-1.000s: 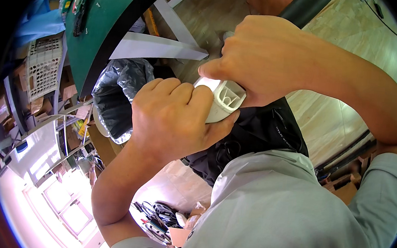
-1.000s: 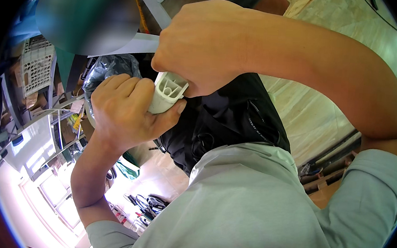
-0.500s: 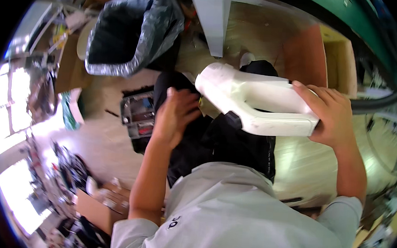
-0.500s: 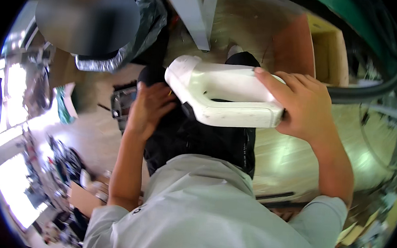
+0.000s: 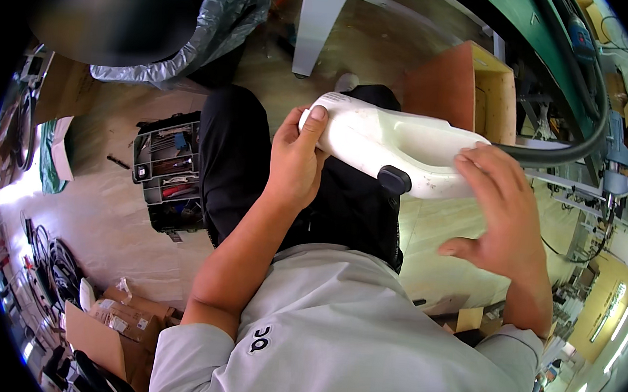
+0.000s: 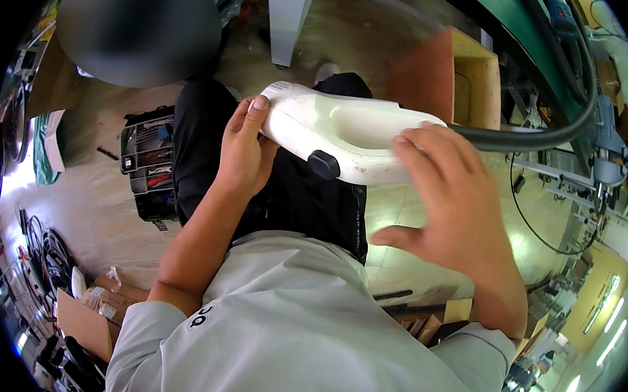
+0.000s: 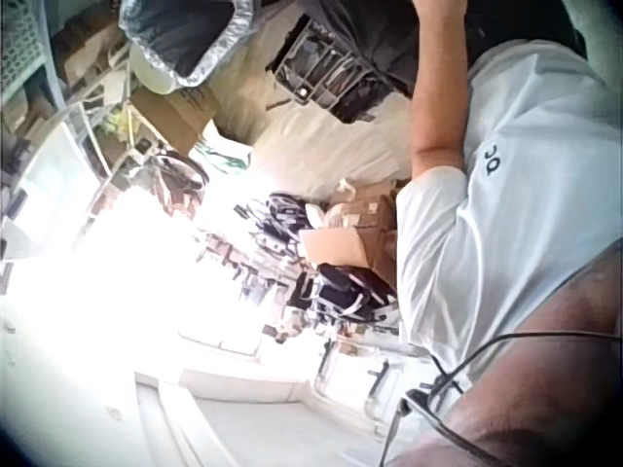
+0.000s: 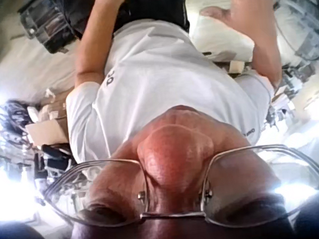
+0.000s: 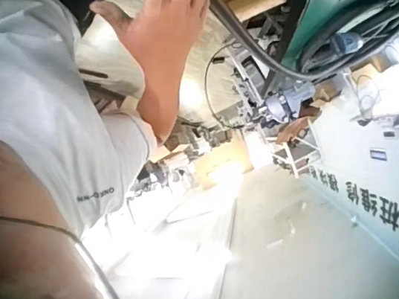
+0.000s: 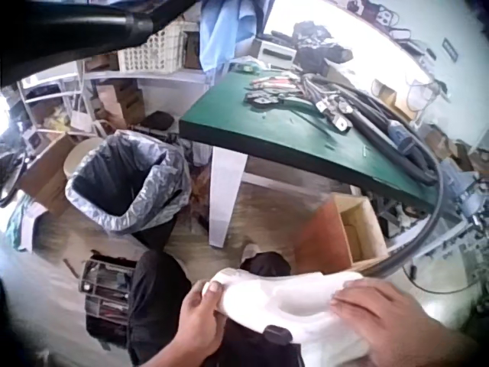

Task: The person disassembles a white EV charger plug by removing screws from the housing and handle using a manual hex key and a power drill, then separating the two halves of the casing to reveal internal wiring.

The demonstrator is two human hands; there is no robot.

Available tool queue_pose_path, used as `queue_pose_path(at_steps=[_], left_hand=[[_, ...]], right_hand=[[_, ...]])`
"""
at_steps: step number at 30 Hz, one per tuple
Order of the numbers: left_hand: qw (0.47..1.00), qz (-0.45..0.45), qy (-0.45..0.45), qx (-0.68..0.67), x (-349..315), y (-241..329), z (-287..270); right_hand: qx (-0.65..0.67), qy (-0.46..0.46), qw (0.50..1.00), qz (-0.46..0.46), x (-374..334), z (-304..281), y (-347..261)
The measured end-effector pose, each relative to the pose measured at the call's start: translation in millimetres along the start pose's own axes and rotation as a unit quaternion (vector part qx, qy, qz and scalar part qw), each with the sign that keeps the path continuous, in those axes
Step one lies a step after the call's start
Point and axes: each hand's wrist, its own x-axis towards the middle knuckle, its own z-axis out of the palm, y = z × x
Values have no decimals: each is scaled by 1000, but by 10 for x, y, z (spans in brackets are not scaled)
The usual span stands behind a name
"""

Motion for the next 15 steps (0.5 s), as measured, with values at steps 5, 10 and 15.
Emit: queue_pose_path(at_steps=[5,10,15], left_hand=[[999,30,-24,2,-165,-68,-40],[995,58,-63,43,-280,-97,-130],[993,54,-103,5,-326,-40,-128]], right_hand=[[-34,-140,988,56,166,220,-186],[143,-244,955,94,133,169,-228],[130,-180,974,52,94,224,-225]])
